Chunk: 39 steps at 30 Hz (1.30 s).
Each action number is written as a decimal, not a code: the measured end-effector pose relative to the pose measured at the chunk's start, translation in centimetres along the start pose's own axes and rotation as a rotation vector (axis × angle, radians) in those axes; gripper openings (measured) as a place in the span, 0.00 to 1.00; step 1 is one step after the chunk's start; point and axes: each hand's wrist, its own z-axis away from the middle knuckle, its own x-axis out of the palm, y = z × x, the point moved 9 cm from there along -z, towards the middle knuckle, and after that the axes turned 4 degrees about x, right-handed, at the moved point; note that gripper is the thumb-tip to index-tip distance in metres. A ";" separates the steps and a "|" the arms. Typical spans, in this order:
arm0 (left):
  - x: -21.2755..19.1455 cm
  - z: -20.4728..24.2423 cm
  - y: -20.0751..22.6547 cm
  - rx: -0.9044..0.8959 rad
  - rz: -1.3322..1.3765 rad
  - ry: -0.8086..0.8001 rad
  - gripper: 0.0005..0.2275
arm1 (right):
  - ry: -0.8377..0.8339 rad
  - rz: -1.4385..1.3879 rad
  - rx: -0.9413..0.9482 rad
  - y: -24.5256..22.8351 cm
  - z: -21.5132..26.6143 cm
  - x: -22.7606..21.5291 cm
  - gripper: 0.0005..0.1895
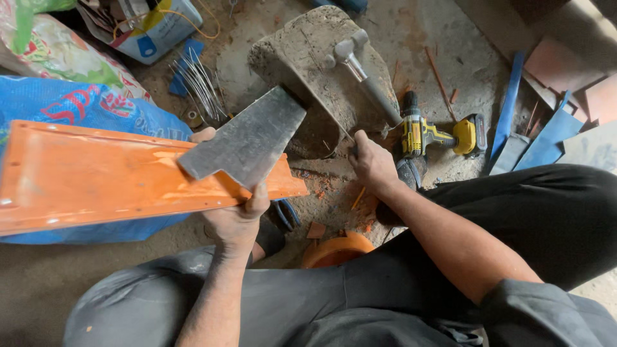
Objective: The person files a rectangular metal piece using a hand file, then uses a clamp to secure it to an orange board. The person continues filing the clamped piece and finishes by using an angle grinder to smooth the metal surface.
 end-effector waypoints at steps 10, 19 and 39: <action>-5.8 -2.0 4.7 0.169 -0.039 0.200 0.41 | 0.300 0.142 -0.029 -3.3 -3.4 -5.3 0.26; -3.5 -1.8 5.6 0.178 0.179 0.056 0.38 | -0.315 -1.003 0.052 -10.7 -2.4 -2.2 0.20; 2.7 -4.1 3.2 -0.437 0.633 -0.223 0.37 | -0.048 -1.568 0.199 -9.3 -3.9 -12.4 0.21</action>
